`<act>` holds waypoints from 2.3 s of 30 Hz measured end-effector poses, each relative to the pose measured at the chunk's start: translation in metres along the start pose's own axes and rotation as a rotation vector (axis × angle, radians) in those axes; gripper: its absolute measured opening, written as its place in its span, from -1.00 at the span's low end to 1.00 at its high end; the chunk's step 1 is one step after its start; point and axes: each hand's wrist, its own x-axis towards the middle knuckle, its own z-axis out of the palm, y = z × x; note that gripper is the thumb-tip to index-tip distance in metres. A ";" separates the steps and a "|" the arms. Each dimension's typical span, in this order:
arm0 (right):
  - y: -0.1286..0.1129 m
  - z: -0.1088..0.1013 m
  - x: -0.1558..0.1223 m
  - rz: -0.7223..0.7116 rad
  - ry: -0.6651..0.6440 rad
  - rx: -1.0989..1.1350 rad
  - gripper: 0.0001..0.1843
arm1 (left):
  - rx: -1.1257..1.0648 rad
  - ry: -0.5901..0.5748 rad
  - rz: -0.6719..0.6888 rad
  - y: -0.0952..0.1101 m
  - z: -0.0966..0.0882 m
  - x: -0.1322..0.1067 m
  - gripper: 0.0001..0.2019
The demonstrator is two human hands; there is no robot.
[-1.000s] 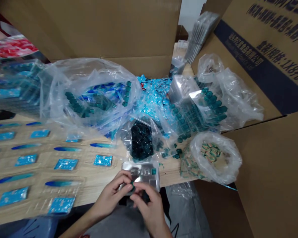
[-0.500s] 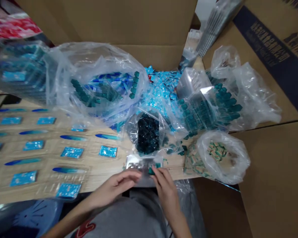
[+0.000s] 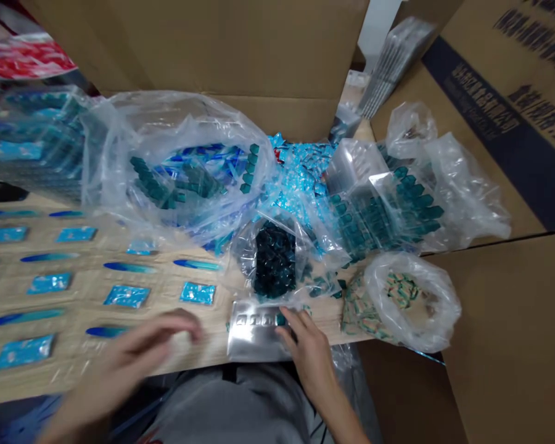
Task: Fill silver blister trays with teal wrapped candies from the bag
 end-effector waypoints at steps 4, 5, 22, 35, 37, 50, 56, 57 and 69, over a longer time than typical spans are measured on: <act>-0.026 -0.005 -0.013 0.378 -0.042 0.972 -0.59 | -0.010 -0.190 0.180 0.045 0.042 0.092 -0.80; -0.032 -0.004 -0.014 0.428 -0.083 1.172 -0.58 | 0.016 -0.154 0.222 0.050 0.049 0.100 -0.80; -0.063 0.005 -0.008 0.261 0.080 0.803 -0.82 | 0.029 -0.039 0.270 0.056 0.045 0.097 -0.78; -0.041 -0.014 -0.024 0.088 -0.019 0.482 -0.87 | 0.040 -0.511 0.224 0.054 0.056 0.101 -0.75; -0.039 -0.010 -0.029 0.112 0.028 0.465 -0.88 | 0.097 -0.483 0.242 0.050 0.066 0.099 -0.72; -0.040 0.033 -0.035 0.085 0.199 0.513 -0.89 | 0.343 -0.080 0.381 0.024 0.073 0.085 -0.81; -0.043 0.033 -0.031 0.066 0.133 0.441 -0.78 | 0.151 -0.064 0.242 0.028 0.068 0.084 -0.80; -0.044 0.034 -0.030 0.029 0.127 0.422 -0.73 | 0.156 -0.037 0.239 0.029 0.068 0.083 -0.80; -0.043 0.018 -0.026 -0.057 -0.071 0.536 -0.70 | 0.213 0.037 0.278 0.018 0.066 0.081 -0.85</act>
